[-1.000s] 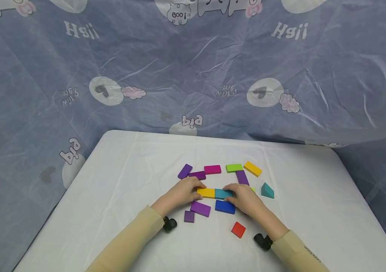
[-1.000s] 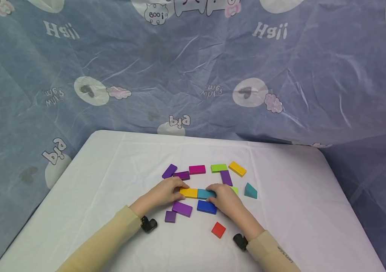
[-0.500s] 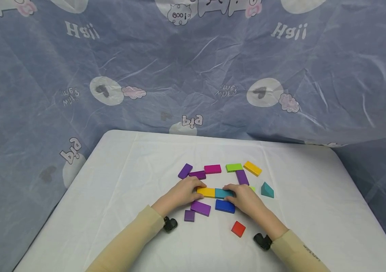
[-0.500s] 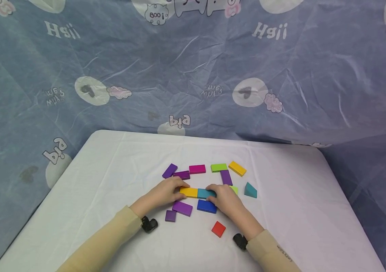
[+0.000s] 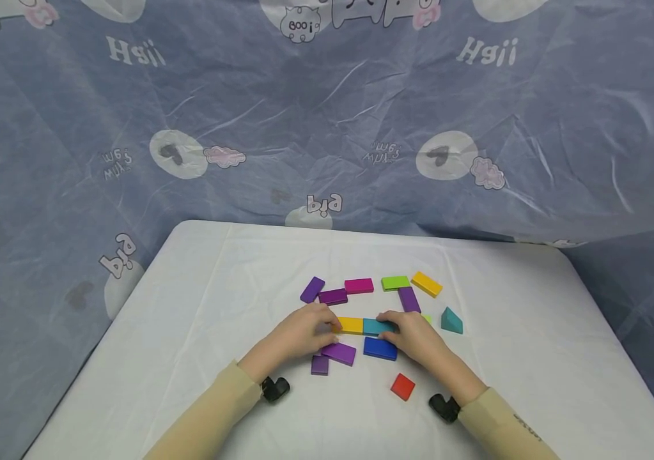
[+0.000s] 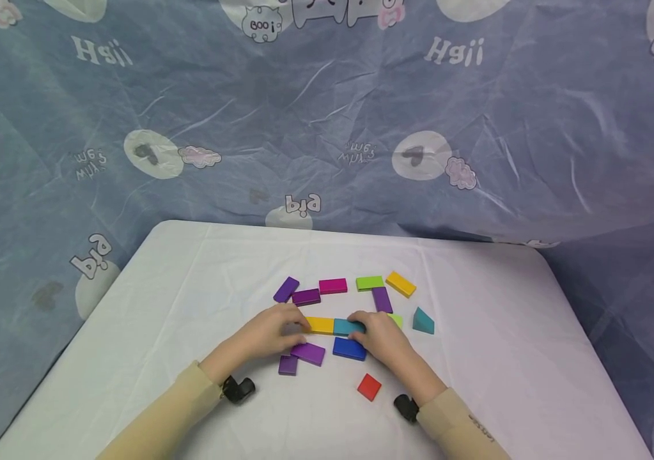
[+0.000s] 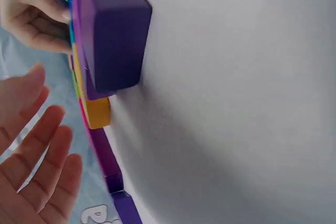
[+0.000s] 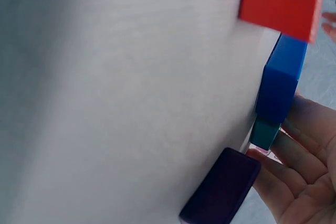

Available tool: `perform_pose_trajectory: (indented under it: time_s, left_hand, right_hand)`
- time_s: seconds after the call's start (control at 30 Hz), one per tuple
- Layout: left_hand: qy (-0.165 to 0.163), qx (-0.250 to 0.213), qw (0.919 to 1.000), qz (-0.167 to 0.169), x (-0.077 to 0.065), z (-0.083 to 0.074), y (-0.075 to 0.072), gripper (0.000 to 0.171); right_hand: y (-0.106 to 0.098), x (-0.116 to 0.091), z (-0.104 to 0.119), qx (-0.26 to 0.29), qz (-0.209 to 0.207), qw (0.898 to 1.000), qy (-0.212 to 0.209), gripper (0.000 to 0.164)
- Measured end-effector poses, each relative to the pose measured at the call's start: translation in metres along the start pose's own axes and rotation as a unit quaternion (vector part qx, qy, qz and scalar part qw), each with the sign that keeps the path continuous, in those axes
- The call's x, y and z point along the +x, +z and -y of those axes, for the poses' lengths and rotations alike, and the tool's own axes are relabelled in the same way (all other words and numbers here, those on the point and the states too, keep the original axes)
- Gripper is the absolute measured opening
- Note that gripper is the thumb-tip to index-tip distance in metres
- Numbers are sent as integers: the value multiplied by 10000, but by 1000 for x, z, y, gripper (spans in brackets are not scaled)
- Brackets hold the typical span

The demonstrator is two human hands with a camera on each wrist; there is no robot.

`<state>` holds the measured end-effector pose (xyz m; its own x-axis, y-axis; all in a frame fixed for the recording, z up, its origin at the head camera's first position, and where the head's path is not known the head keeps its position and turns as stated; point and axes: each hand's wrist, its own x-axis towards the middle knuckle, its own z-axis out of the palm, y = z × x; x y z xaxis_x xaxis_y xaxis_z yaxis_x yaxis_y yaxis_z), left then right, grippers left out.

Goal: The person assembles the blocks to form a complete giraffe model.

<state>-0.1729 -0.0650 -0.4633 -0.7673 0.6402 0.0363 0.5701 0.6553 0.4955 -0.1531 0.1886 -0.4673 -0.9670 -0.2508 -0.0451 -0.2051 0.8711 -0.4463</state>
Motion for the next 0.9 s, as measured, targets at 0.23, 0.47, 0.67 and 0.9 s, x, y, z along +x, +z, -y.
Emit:
perform_pose_trajectory:
  time_s: [0.23,0.47,0.67,0.9]
  left_hand:
    - [229,406,9984,329,-17,-6,5,26]
    - [186,745,9967,256,-17,-10,9,29]
    - [83,1150,9927,346,-11,-18,12,30]
    - [288,1630,9855,360,-5,-21,14,30]
  right_hand:
    - [1,0,-1,21,-48,10000,-39,36]
    - [1,0,-1,52,2,10000,48,37]
    - [1,-1,0,39,15,9999,91,36]
    - [1,-1,1,32,12,9999,132,36]
